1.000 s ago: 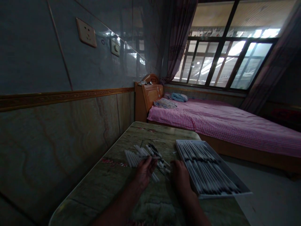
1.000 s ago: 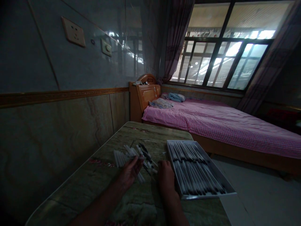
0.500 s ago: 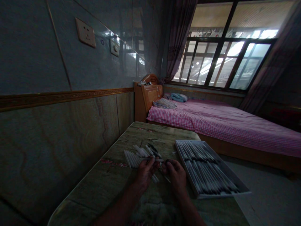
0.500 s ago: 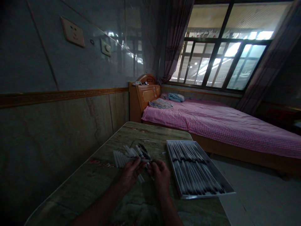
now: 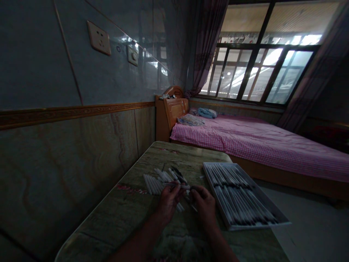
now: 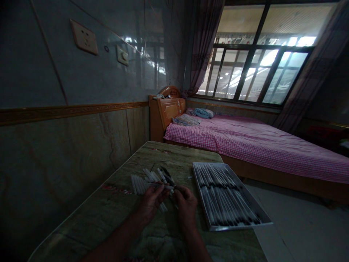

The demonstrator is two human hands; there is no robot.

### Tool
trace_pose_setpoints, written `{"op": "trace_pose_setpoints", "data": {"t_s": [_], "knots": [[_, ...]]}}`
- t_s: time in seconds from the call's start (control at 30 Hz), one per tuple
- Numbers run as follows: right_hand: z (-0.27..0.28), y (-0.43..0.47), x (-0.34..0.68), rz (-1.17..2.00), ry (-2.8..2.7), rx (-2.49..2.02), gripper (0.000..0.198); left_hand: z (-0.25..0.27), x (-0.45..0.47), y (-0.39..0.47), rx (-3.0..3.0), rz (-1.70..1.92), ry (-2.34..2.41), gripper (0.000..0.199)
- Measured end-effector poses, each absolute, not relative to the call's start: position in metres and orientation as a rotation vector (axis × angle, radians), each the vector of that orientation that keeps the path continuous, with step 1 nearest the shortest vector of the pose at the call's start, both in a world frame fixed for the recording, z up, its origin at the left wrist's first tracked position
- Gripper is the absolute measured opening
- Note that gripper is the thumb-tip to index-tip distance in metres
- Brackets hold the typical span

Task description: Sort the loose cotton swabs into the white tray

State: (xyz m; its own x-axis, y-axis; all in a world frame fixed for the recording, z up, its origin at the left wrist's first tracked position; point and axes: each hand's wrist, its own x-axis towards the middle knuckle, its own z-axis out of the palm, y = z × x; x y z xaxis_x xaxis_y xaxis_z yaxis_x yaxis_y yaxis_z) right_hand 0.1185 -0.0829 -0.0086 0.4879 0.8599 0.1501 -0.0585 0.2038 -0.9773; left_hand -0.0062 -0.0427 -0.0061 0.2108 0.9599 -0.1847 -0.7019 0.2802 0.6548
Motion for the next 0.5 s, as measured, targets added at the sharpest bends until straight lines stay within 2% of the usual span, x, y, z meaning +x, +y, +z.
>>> {"op": "trace_pose_setpoints", "data": {"t_s": [0.5], "knots": [[-0.0078,-0.0917,0.1256,0.428,-1.296,-1.460,0.023,-0.0073,-0.0083,-0.0464,0.609,1.253,0.684,0.043]]}}
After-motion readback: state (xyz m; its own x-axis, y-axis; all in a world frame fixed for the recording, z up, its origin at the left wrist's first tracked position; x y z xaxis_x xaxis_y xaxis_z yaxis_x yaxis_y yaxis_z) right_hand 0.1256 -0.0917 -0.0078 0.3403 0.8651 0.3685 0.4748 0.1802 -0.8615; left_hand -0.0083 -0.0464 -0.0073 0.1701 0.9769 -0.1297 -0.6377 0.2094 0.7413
